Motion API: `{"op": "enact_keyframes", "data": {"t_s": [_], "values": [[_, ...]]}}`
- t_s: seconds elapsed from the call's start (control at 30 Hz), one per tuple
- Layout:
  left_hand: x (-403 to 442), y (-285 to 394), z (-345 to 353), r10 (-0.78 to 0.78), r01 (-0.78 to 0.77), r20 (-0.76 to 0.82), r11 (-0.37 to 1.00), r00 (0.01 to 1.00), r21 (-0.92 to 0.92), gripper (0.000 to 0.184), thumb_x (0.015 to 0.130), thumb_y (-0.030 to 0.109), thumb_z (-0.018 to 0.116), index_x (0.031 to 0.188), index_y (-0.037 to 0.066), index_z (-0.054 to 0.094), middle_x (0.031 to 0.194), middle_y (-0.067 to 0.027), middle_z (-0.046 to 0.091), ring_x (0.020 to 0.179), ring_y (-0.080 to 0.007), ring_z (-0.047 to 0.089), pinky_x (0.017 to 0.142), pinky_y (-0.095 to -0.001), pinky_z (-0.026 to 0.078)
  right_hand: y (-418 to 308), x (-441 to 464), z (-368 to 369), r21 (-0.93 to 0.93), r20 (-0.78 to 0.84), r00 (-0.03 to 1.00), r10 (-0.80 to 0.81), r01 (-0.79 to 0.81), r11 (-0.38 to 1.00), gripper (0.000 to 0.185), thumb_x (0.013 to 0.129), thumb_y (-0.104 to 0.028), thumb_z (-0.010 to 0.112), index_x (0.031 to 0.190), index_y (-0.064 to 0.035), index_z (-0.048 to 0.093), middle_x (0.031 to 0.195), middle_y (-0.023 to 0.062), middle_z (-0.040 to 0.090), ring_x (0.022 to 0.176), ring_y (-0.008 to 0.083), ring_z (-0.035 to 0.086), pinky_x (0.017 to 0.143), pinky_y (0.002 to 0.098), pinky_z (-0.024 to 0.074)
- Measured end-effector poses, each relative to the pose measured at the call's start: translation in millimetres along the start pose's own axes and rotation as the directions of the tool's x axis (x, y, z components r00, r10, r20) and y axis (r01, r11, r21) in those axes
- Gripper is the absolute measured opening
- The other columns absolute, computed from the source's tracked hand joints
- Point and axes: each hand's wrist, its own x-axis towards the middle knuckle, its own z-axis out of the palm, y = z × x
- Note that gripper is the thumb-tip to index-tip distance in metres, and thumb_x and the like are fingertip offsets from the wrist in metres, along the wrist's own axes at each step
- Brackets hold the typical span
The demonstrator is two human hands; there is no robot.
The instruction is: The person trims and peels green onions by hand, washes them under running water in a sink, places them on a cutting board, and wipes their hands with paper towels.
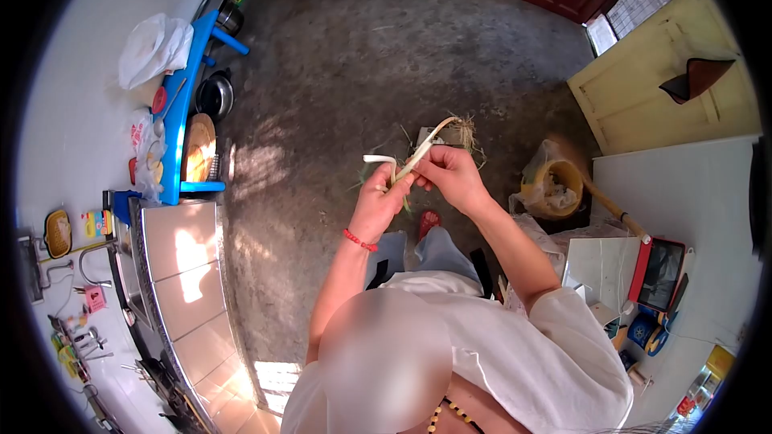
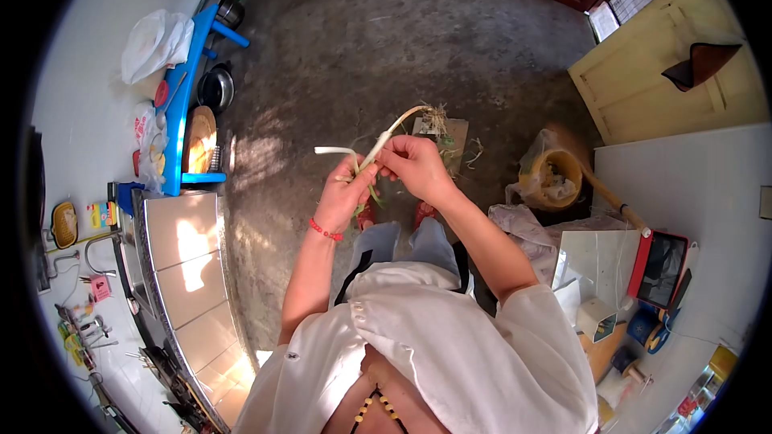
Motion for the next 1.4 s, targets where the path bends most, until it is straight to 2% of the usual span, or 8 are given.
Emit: {"op": "enact_keyframes", "data": {"t_s": [0.23, 0.57, 0.77, 0.9, 1.03, 1.23, 1.33, 1.4], "values": [[-8, 5, 3, -0.006, 0.057, 0.134, 0.926, 0.991, -0.373, 0.013, 0.09, 0.019, 0.053, 0.085, 0.006, 0.055, 0.068, 0.0021, 0.049, 0.047, -0.0018, 0.033, 0.054, -0.0173, 0.04, -9, -9, -3, -0.065, 0.067, 0.992, -0.107, 0.112, 0.992, 0.018, 0.088, -0.012, 0.054, 0.078, 0.0015, 0.06, 0.07, -0.0011, 0.057, 0.063, 0.0048, 0.049, 0.057, 0.0202, 0.0415], [-6, 2, -2, 0.0, 0.064, 0.162, 0.919, 0.987, -0.389, 0.022, 0.09, 0.022, 0.052, 0.09, 0.001, 0.059, 0.067, 0.0009, 0.051, 0.046, -0.0018, 0.033, 0.059, -0.0209, 0.047, -2, -6, -18, -0.359, -0.019, 0.962, -0.272, 0.247, 0.9, 0.016, 0.083, -0.006, 0.055, 0.093, 0.0047, 0.06, 0.08, 0.0017, 0.06, 0.071, 0.0058, 0.052, 0.062, 0.0225, 0.044], [-6, 3, 2, -0.02, 0.042, 0.084, 0.96, 0.996, -0.276, 0.021, 0.091, 0.022, 0.051, 0.089, 0.002, 0.059, 0.066, 0.002, 0.05, 0.046, -0.0016, 0.033, 0.056, -0.0189, 0.044, 2, -9, -2, 0.07, -0.024, 0.991, -0.134, 0.135, 0.988, 0.021, 0.084, -0.011, 0.058, 0.099, 0.005, 0.059, 0.082, 0.0032, 0.062, 0.073, 0.0075, 0.056, 0.066, 0.0221, 0.0457], [-7, -1, 7, -0.009, 0.013, 0.027, 0.989, 1.0, -0.149, 0.02, 0.091, 0.02, 0.05, 0.087, 0.001, 0.058, 0.066, 0.002, 0.05, 0.045, -0.0011, 0.032, 0.061, -0.0217, 0.047, 3, -8, -2, -0.292, -0.124, 0.988, -0.094, 0.054, 0.955, 0.024, 0.088, -0.017, 0.056, 0.099, 0.0036, 0.06, 0.073, 0.0017, 0.059, 0.065, 0.0062, 0.052, 0.059, 0.0221, 0.0436], [-8, -6, 6, -0.018, 0.021, 0.015, 0.986, 1.0, -0.163, 0.02, 0.091, 0.018, 0.049, 0.087, 0.001, 0.057, 0.066, 0.0013, 0.05, 0.044, -0.0009, 0.032, 0.065, -0.0237, 0.049, 1, -11, -2, -0.19, -0.058, 0.986, -0.156, 0.143, 0.971, 0.022, 0.091, -0.016, 0.049, 0.098, 0.0022, 0.06, 0.071, 0.0004, 0.056, 0.062, 0.0051, 0.048, 0.055, 0.0212, 0.0402], [-9, -10, 5, -0.026, 0.054, 0.113, 0.965, 0.993, -0.256, 0.022, 0.092, 0.021, 0.049, 0.087, 0.003, 0.059, 0.065, 0.0016, 0.051, 0.046, -0.0017, 0.034, 0.05, -0.0162, 0.038, 0, -13, -2, -0.142, -0.034, 0.988, -0.15, 0.144, 0.979, 0.022, 0.093, -0.013, 0.044, 0.097, 0.0018, 0.059, 0.071, -0.0009, 0.054, 0.062, 0.004, 0.045, 0.054, 0.0201, 0.0386], [-12, -6, 5, -0.054, 0.097, 0.156, 0.955, 0.986, -0.28, 0.023, 0.092, 0.019, 0.047, 0.088, -0.001, 0.057, 0.063, 0.0009, 0.048, 0.043, -0.0015, 0.03, 0.069, -0.0278, 0.05, 5, -13, -4, -0.151, -0.085, 0.981, -0.172, 0.158, 0.976, 0.02, 0.091, -0.011, 0.045, 0.091, 0.0023, 0.059, 0.07, 0.001, 0.055, 0.061, 0.0058, 0.048, 0.055, 0.0228, 0.0407], [-16, 0, 5, -0.031, 0.09, 0.18, 0.938, 0.983, -0.334, 0.023, 0.092, 0.02, 0.047, 0.089, -0.001, 0.057, 0.061, 0.0014, 0.047, 0.043, -0.002, 0.031, 0.063, -0.0237, 0.048, 12, -9, -9, -0.129, -0.149, 0.977, -0.155, 0.136, 0.982, 0.018, 0.09, -0.011, 0.044, 0.088, 0.0014, 0.058, 0.07, 0.0017, 0.056, 0.061, 0.0064, 0.049, 0.054, 0.0229, 0.0408]]}}
